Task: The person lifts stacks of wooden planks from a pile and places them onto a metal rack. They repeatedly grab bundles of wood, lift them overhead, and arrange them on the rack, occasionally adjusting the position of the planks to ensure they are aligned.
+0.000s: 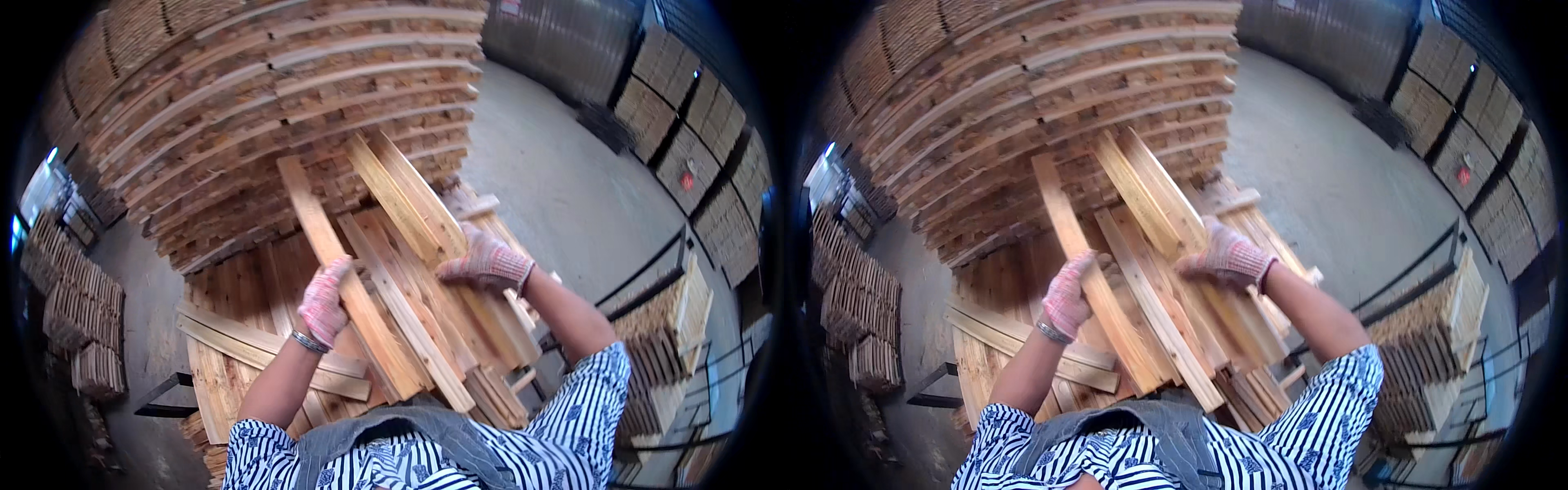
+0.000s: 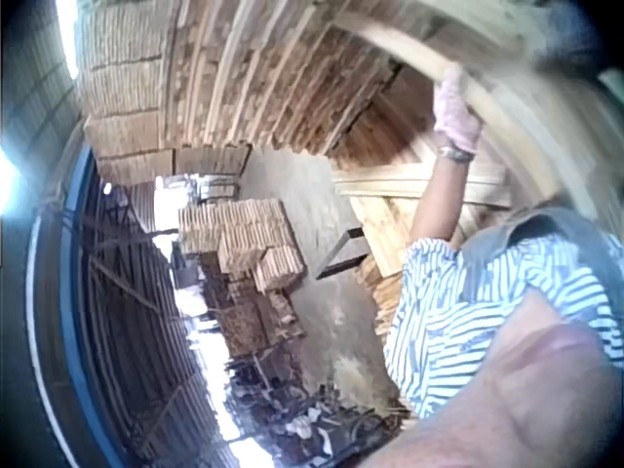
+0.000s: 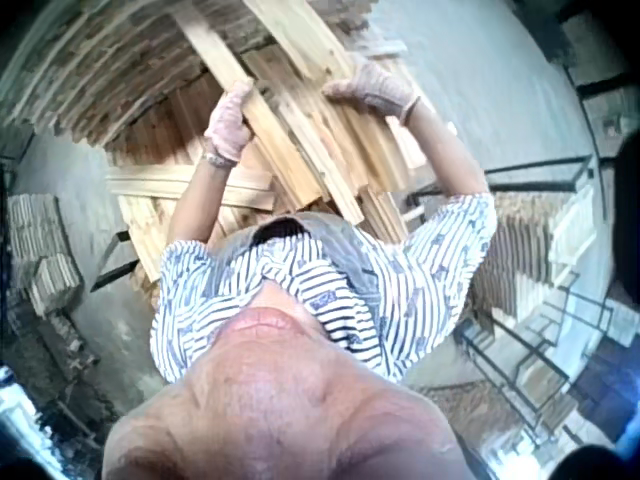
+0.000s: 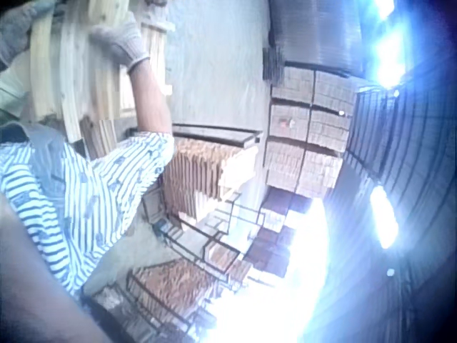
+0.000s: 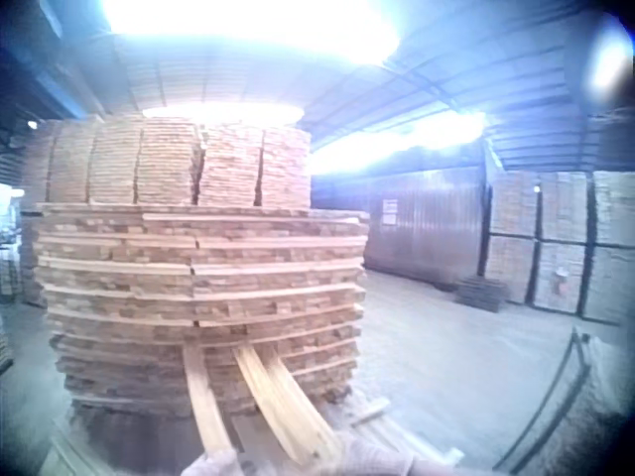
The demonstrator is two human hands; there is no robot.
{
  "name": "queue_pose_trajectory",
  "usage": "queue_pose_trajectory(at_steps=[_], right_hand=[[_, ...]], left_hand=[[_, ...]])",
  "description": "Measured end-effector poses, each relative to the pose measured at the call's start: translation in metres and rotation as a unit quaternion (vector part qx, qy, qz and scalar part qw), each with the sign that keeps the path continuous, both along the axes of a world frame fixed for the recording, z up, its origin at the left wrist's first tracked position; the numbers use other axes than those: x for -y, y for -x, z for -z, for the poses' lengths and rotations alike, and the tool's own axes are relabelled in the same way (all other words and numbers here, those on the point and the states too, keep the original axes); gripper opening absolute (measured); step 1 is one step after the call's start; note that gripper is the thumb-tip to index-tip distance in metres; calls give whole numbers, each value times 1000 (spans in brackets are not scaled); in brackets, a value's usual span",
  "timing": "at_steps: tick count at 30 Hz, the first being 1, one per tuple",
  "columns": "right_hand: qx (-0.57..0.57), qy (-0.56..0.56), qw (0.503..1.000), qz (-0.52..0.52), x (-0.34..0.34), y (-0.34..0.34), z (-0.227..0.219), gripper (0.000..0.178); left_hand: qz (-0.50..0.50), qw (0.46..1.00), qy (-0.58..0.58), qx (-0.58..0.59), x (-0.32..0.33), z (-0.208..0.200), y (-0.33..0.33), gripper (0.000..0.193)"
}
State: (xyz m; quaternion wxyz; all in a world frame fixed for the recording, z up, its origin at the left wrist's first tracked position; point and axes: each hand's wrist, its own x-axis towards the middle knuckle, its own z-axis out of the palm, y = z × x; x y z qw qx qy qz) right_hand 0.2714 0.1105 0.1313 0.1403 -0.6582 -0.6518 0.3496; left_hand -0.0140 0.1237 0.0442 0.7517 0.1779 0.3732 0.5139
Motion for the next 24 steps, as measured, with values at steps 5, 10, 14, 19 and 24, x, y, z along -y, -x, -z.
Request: queue_pose_trajectory(at_steps=[5,10,14,19,24], right_hand=[[294,10,955,-43,25,-13,96,66],[276,-12,961,8,20,-8,117,49],[176,8,983,-55,11,-32,82,61],[18,59,998,2,-1,-101,67,96],[-262,89,956,95,-31,-224,87,87]], left_hand=[[15,996,84,-25,-22,60,17,21],[-15,988,117,-103,-22,106,22,33],[11,989,105,-100,-22,98,20,41],[-8,991,82,-105,-19,107,29,37],[-33,988,83,-123,-21,101,9,39]])
